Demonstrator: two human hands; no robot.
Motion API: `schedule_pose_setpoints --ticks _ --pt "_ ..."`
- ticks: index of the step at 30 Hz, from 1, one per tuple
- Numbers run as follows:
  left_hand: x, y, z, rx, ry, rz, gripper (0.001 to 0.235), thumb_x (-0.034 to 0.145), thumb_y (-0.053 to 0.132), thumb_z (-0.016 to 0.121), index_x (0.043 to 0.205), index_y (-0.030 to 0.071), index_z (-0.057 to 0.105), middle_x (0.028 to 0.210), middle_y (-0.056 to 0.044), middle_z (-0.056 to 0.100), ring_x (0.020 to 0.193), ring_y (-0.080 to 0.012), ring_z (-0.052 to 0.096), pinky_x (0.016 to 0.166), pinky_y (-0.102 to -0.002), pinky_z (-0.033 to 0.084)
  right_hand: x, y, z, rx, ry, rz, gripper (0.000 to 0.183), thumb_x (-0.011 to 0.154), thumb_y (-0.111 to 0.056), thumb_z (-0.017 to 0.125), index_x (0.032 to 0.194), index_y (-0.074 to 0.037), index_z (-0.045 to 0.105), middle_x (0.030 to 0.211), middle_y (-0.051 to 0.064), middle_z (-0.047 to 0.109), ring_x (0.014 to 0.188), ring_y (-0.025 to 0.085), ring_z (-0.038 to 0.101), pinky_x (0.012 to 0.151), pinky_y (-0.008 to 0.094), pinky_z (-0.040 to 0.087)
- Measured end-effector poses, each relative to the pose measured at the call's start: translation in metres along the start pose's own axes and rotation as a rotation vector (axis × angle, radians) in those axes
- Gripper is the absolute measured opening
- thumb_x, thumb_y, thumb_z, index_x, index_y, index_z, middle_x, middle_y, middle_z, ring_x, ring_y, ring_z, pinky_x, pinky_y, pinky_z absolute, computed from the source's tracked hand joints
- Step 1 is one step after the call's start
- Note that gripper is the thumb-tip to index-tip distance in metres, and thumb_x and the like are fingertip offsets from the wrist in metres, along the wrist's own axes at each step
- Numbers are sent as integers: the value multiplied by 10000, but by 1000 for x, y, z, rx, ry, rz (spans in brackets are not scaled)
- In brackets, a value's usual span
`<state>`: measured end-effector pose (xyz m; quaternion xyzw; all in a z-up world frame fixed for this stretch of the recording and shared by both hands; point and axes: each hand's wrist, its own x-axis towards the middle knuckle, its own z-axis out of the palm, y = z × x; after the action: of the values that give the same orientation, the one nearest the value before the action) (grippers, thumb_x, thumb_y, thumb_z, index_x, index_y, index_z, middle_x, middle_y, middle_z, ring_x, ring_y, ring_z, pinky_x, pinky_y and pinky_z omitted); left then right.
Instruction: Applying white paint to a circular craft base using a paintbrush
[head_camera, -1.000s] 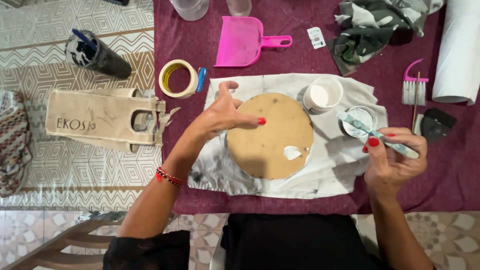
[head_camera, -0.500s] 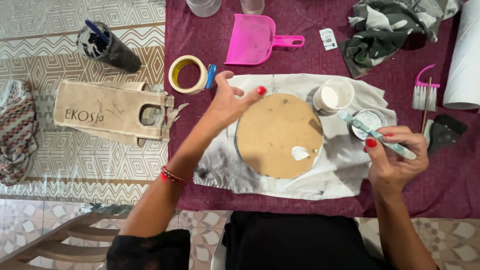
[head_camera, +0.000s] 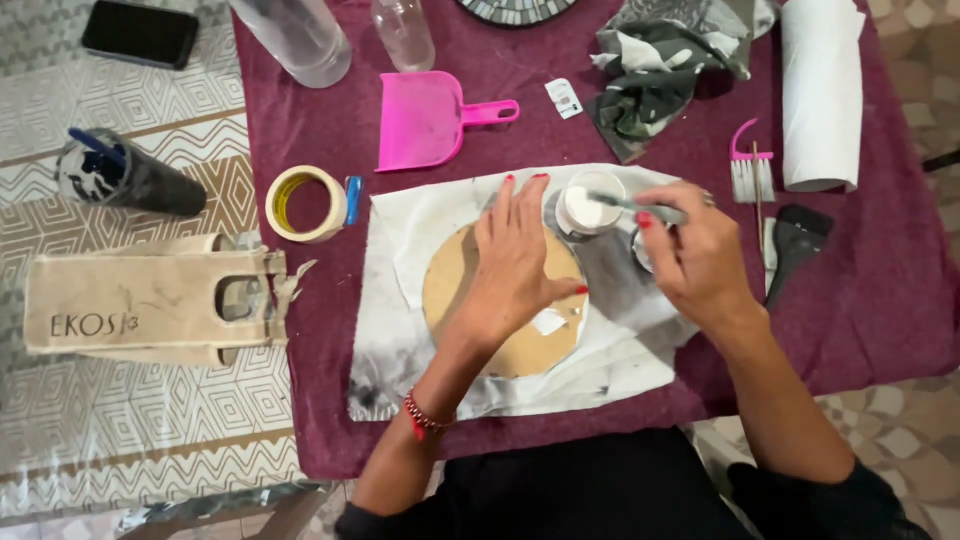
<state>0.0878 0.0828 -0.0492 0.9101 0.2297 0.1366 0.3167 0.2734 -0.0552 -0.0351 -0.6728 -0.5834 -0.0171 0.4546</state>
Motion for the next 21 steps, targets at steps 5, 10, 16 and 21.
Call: schedule_pose_setpoints --ticks 5,10,16,21 --pt "11 -2 -5 47 62 -122 1334 574 254 1015 1593 -4 192 1563 -239 364 1509 -467 194 1175 -669 200 27 -13 4 -267 -236 -92 96 1024 -74 635 1110 -39 664 938 155 670 941 378 670 837 466 533" --pt "25 -9 20 -54 109 -64 1270 591 259 997 1588 28 246 1523 -216 438 1501 -445 270 1184 -667 186 33 -1 13 -502 -320 -148 72 990 -115 634 1036 -144 682 921 63 623 926 311 634 746 425 554" --pt "50 -14 42 67 160 29 1361 517 277 995 1607 62 211 1385 -207 567 1444 -402 404 1190 -717 112 40 -6 12 -628 -318 -209 25 946 -124 635 970 -130 633 834 66 565 874 320 620 682 430 530" --pt "62 -14 50 161 276 42 1372 443 199 978 1589 50 237 1172 -94 692 1280 -319 570 1174 -764 79 31 1 11 -605 -341 -183 69 926 -162 649 911 -101 620 778 98 576 823 334 631 666 449 532"
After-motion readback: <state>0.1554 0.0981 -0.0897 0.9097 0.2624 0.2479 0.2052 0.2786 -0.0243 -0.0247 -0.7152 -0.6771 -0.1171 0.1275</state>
